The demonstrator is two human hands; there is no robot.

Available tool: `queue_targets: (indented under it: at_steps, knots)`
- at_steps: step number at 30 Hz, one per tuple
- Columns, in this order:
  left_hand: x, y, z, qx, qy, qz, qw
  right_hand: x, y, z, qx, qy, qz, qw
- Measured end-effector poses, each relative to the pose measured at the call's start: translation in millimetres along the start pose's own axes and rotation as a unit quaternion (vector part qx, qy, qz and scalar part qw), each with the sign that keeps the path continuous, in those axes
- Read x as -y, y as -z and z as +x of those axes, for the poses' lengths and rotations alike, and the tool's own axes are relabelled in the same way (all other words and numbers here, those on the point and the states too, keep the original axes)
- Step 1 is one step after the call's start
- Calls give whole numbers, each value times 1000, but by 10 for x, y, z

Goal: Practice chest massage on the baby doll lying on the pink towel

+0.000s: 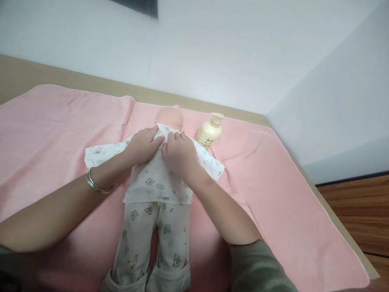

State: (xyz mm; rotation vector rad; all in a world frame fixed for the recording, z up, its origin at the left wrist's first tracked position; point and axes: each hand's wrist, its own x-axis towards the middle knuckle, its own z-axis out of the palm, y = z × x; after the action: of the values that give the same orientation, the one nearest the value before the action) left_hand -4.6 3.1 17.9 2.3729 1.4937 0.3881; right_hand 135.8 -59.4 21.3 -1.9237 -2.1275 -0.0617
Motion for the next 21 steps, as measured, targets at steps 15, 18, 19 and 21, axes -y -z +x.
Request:
queue_targets:
  at_steps: [15,18,19,21]
  knots:
    - [-7,13,-6,-8,-18,2,1000,-2,32,23,5,-3,37,999]
    - [-4,12,-6,-6,-19,0,1000,-35,19,51,10,-14,48,999]
    - [-18,11,-27,-9,-27,1,1000,-72,10,77,16,-28,60,998]
    - [-60,5,-87,-19,-60,5,998,-161,-11,135,30,-67,88,993]
